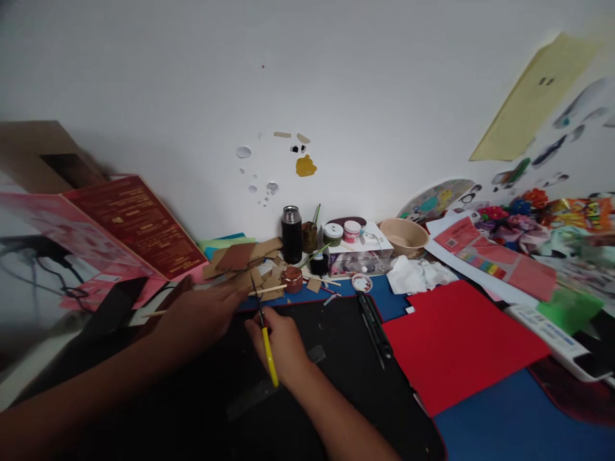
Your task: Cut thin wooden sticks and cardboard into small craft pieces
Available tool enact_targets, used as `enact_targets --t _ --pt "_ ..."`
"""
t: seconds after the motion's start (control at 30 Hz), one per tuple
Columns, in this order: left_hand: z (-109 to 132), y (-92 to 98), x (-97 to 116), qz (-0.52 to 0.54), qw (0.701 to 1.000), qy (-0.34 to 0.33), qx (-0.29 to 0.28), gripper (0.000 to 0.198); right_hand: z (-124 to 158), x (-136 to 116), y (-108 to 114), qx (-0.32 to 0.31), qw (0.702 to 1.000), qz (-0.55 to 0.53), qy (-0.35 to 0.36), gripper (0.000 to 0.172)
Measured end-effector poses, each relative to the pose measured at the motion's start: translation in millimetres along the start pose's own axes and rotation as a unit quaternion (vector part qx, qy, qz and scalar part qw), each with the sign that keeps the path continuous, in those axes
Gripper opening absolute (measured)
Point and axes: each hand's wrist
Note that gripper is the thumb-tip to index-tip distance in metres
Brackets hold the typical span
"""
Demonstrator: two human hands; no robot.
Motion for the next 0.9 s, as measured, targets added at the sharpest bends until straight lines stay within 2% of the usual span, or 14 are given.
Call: enact_targets --t 0.1,0.2,0.27,0.37,0.47,0.57,0.63,0.7,0.73,0.8,0.83,0.9 --pt "-3 6.7 -6 0.063 0.997 0.046 -0.015 0.032 0 0 -4 0.022 0.999 0.036 0.000 0.024" --pt "-4 13.0 -16 0.159 0.986 0.058 -0.004 0.030 0 2 -8 0.032 0.997 0.070 -0.006 0.024" --pt "-4 14.6 -25 0.238 0.970 0.054 0.003 0.031 0 4 -10 0.039 0.996 0.085 0.001 0.025" --pt "-4 12.6 -39 0.350 0.935 0.052 -0.021 0.033 -1 8 -14 0.046 0.994 0.102 0.015 0.025" --pt "-4 8.3 -48 0.479 0.871 0.083 -0.067 0.037 0 11 -17 0.048 0.992 0.110 0.027 0.025" --pt "0 4.2 -50 0.599 0.781 0.133 -0.115 0.045 2 10 -17 0.043 0.991 0.121 0.034 0.023" --pt "4 2.1 -50 0.657 0.724 0.160 -0.137 0.048 4 8 -16 0.034 0.991 0.126 0.038 0.021" --pt "7 0.9 -49 0.690 0.686 0.176 -0.145 0.051 5 5 -13 0.025 0.990 0.131 0.038 0.020" --pt "8 0.8 -48 0.697 0.679 0.179 -0.146 0.052 5 4 -12 0.021 0.990 0.133 0.036 0.019" --pt "7 1.9 -47 0.689 0.689 0.176 -0.139 0.053 5 3 -10 0.018 0.991 0.131 0.033 0.019" --pt "6 3.3 -46 0.674 0.706 0.170 -0.135 0.053 5 3 -9 0.017 0.991 0.128 0.031 0.019" --pt "1 7.6 -43 0.610 0.771 0.144 -0.114 0.051 4 4 -8 0.020 0.993 0.115 0.024 0.019"
Point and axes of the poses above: each hand's wrist, its own z-axis away from the middle knuckle, its own y-axis out of the back of the hand, x = y × z, and after that the axes turned 14 degrees about -y, right-handed
